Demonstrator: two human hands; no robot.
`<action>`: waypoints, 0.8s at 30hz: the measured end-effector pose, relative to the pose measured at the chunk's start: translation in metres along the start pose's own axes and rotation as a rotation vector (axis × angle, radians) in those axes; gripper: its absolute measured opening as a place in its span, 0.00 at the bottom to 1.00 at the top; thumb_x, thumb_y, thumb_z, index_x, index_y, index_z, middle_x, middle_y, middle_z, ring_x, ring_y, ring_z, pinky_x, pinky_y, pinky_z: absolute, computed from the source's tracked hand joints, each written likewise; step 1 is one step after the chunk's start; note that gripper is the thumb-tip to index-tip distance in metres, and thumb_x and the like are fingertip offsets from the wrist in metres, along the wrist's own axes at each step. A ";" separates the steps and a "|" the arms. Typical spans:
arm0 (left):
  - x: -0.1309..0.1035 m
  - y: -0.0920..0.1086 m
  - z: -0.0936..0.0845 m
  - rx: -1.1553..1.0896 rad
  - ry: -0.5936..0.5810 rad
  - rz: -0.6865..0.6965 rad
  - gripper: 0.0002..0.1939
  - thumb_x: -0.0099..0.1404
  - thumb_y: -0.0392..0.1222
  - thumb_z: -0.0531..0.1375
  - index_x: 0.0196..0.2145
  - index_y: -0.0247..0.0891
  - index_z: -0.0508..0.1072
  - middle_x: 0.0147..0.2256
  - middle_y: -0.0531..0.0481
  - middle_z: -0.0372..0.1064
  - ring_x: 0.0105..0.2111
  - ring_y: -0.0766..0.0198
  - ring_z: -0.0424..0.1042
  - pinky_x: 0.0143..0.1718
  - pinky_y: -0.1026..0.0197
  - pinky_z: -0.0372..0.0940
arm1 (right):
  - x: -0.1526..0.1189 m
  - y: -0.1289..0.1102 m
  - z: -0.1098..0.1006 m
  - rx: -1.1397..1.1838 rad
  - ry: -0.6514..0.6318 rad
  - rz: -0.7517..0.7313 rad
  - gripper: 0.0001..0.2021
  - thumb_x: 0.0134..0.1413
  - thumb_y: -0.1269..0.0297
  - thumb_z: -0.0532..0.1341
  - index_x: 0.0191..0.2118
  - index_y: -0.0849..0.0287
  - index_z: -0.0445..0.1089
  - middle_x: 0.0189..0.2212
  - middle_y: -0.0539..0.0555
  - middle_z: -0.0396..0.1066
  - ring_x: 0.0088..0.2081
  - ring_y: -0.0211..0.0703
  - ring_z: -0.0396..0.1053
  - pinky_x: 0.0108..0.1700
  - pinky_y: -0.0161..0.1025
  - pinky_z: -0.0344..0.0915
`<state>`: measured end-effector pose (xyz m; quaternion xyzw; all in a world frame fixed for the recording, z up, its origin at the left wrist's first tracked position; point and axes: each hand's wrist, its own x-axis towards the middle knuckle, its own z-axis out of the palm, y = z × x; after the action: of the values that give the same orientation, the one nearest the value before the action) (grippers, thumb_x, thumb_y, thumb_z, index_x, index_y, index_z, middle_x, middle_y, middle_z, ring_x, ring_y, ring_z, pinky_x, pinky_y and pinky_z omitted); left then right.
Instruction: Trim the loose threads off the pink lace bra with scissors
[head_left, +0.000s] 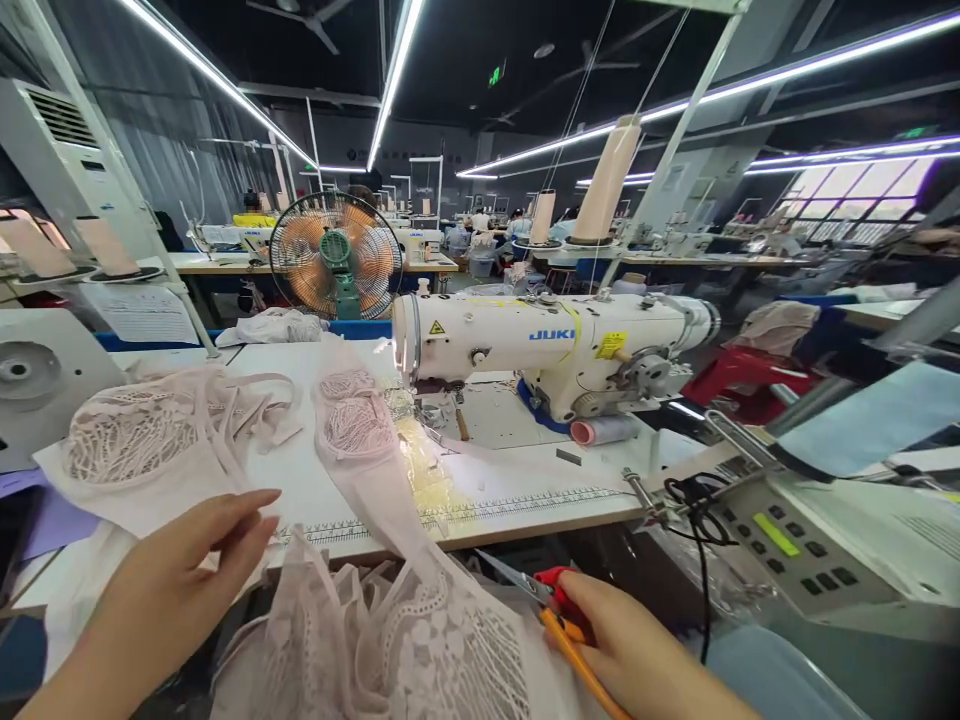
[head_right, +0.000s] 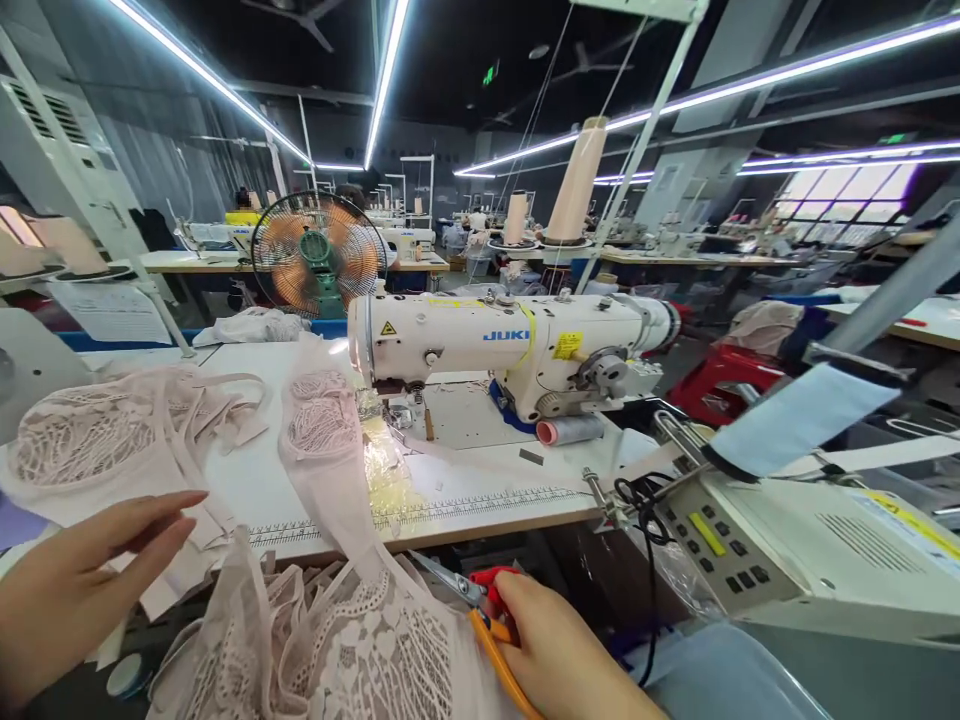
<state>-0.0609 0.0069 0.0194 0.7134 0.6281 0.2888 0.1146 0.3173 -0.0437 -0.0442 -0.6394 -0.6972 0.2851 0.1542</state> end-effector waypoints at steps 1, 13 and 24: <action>0.018 0.003 0.008 0.096 -0.049 0.052 0.21 0.61 0.56 0.53 0.43 0.39 0.72 0.37 0.46 0.74 0.33 0.57 0.72 0.29 0.64 0.66 | -0.001 0.005 0.000 -0.030 -0.019 0.011 0.04 0.49 0.66 0.55 0.26 0.58 0.61 0.26 0.51 0.68 0.27 0.41 0.62 0.29 0.35 0.57; 0.136 -0.021 0.090 0.502 -0.398 0.480 0.20 0.63 0.39 0.46 0.48 0.34 0.70 0.48 0.37 0.68 0.44 0.51 0.69 0.45 0.52 0.63 | -0.021 0.042 -0.025 -0.188 -0.186 0.190 0.08 0.52 0.63 0.54 0.28 0.57 0.67 0.27 0.55 0.72 0.28 0.47 0.67 0.28 0.37 0.57; 0.078 -0.014 0.032 0.305 -0.135 0.644 0.17 0.68 0.40 0.44 0.42 0.40 0.71 0.31 0.47 0.68 0.29 0.61 0.70 0.28 0.64 0.62 | 0.031 -0.011 -0.028 0.437 0.060 -0.066 0.11 0.52 0.55 0.57 0.33 0.58 0.64 0.35 0.57 0.70 0.39 0.49 0.68 0.39 0.40 0.66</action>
<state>-0.0506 0.0908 0.0069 0.9011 0.3979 0.1653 -0.0486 0.3205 -0.0075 -0.0197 -0.5758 -0.6345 0.4051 0.3190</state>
